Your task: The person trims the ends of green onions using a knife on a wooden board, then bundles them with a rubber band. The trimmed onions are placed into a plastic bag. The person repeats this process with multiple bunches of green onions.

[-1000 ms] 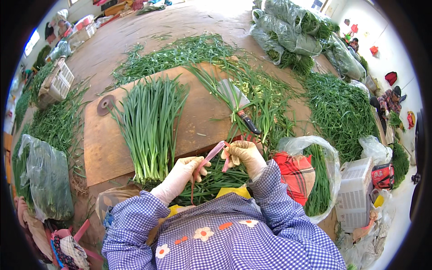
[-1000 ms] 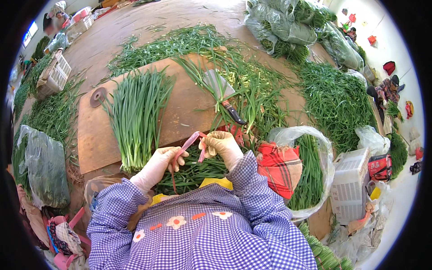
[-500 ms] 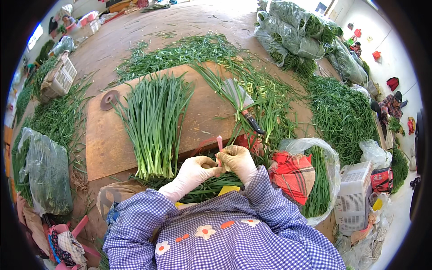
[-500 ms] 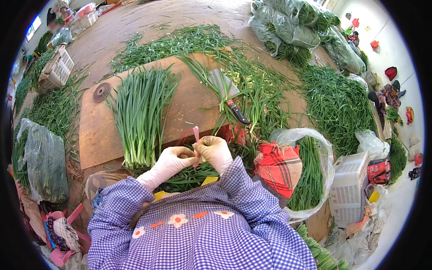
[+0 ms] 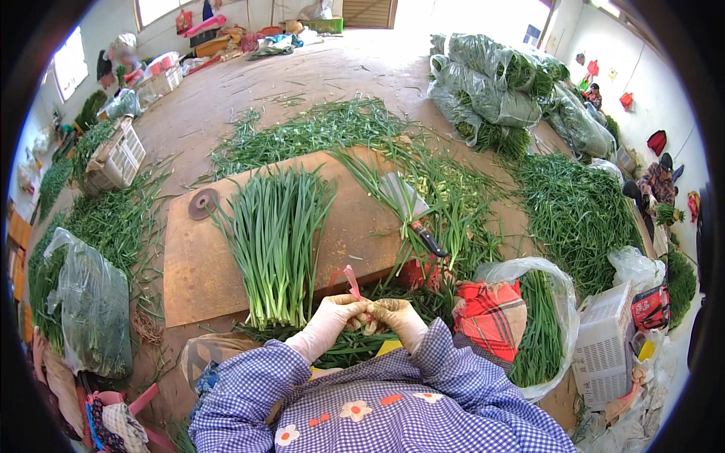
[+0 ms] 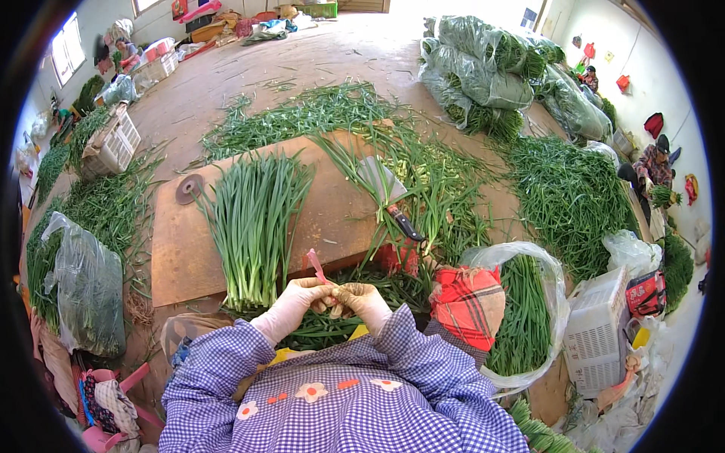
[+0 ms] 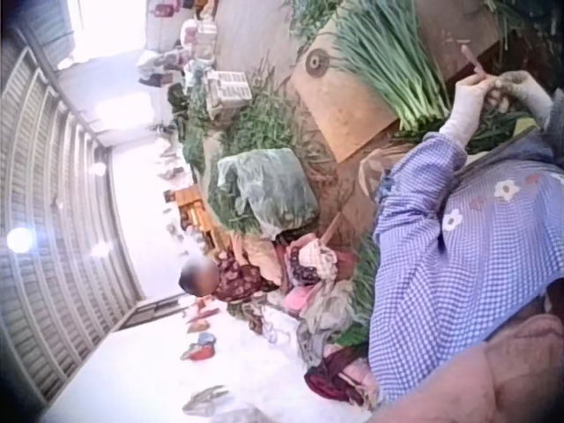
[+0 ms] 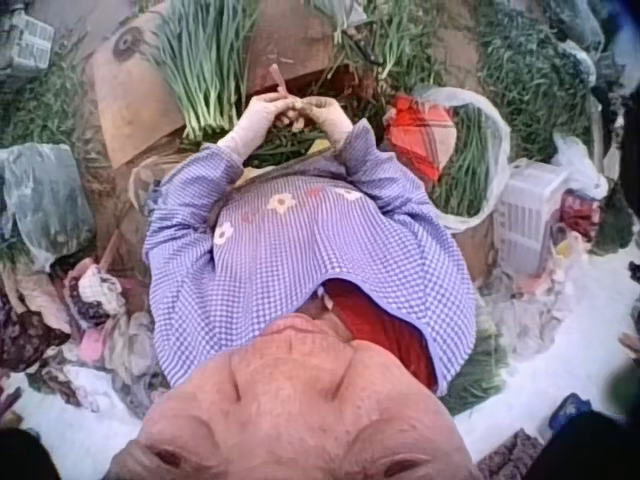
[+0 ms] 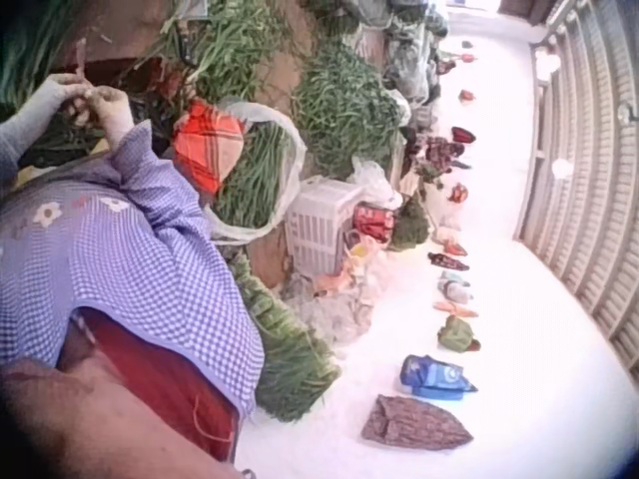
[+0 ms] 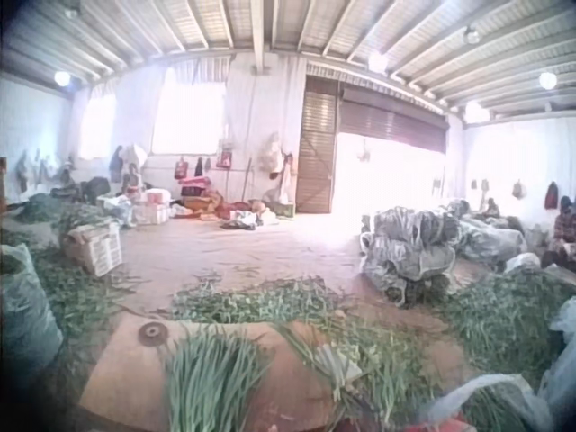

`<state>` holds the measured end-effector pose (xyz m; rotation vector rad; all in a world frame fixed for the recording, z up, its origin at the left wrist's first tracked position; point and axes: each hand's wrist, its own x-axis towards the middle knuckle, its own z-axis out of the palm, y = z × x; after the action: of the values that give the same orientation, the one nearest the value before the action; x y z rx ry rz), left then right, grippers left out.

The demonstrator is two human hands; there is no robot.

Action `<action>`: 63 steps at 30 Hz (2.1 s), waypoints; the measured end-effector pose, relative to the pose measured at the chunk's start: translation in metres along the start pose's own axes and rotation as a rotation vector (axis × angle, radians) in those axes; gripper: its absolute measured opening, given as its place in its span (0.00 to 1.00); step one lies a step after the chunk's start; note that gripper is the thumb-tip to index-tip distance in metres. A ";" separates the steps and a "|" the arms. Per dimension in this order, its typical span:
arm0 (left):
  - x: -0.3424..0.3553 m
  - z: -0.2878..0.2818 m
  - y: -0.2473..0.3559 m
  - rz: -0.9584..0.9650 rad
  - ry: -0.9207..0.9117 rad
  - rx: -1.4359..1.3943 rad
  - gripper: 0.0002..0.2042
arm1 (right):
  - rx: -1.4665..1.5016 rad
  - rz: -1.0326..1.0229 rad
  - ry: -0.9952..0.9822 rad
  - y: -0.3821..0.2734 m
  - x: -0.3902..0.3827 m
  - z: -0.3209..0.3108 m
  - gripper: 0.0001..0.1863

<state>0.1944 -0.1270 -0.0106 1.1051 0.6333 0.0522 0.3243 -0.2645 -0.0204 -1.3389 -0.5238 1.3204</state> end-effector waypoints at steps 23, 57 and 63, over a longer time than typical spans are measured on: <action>0.005 0.009 -0.012 0.069 -0.010 0.009 0.09 | 0.146 0.132 0.222 0.026 0.014 0.012 0.10; -0.092 -0.263 -0.001 -0.335 0.706 0.335 0.08 | -0.591 0.398 -0.272 0.154 0.182 0.045 0.14; -0.100 -0.261 -0.003 -0.450 0.617 0.368 0.08 | -0.649 0.443 -0.529 0.135 0.140 0.064 0.11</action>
<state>-0.0193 0.0497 -0.0443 1.2789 1.4796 -0.1225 0.2548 -0.1535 -0.1781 -1.6858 -1.1363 1.9979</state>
